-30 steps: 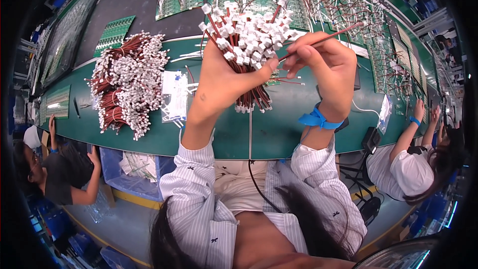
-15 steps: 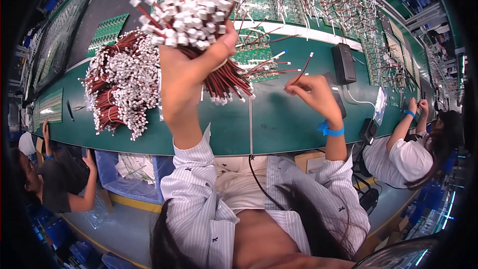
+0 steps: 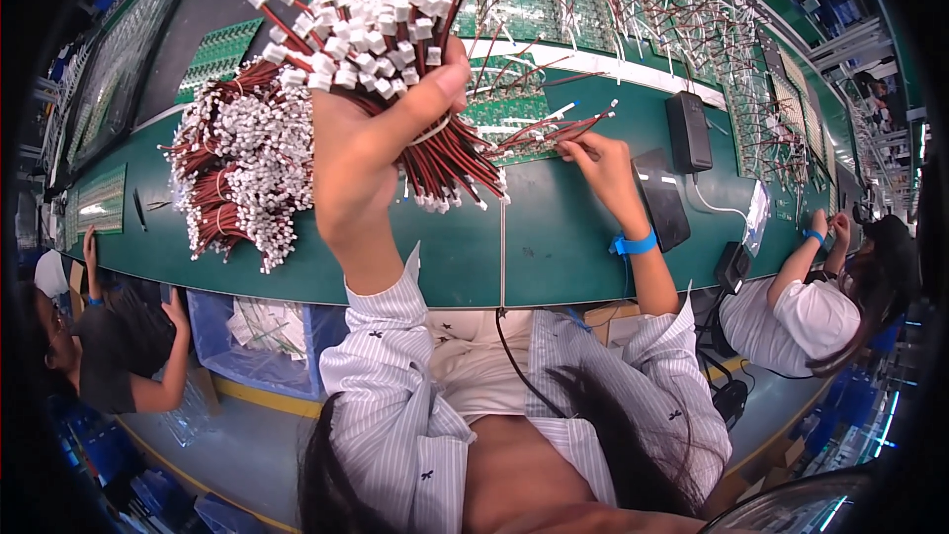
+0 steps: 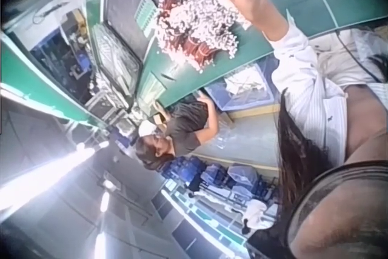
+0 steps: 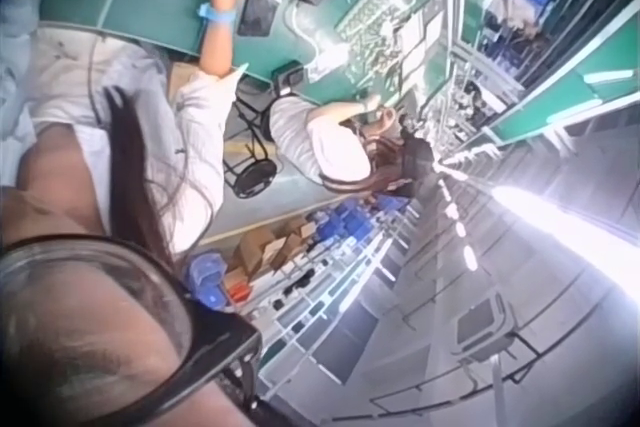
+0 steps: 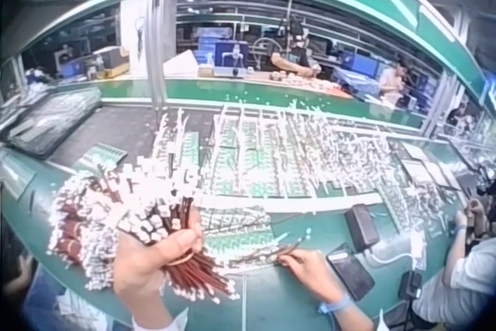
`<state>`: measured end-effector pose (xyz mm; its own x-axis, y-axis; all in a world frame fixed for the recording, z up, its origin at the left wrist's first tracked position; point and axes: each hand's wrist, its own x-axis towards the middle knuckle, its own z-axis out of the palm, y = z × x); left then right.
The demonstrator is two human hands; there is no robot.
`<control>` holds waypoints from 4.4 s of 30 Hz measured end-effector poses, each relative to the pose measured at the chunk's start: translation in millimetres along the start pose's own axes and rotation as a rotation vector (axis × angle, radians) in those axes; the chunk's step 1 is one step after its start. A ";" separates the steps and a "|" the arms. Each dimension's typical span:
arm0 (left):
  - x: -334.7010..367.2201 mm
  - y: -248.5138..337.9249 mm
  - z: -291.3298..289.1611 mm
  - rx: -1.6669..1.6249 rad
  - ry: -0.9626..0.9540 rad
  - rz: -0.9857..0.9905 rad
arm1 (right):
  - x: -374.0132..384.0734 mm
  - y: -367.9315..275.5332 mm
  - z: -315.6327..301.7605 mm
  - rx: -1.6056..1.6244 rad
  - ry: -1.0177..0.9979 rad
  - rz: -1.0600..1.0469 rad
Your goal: The person bundles wire harnesses and inserts them into connectors by hand.
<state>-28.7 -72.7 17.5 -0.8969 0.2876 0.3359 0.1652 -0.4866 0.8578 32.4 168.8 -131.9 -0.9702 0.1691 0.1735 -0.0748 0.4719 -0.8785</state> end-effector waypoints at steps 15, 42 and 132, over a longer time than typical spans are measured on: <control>-0.2 2.3 -3.4 0.000 -0.012 0.000 | 7.0 7.2 9.0 -0.290 0.019 -0.146; -0.5 10.5 -29.1 -0.141 0.037 0.092 | 2.5 16.9 6.8 -0.511 -0.090 -0.482; -49.5 56.5 -104.0 -0.471 0.199 0.480 | 54.7 -116.8 165.3 1.630 -0.449 0.637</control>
<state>-17.7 -200.3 8.8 -0.8348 -0.1835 0.5191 0.4069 -0.8407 0.3572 -50.0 -20.1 -93.5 -0.8986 -0.3873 -0.2064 0.4356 -0.8446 -0.3113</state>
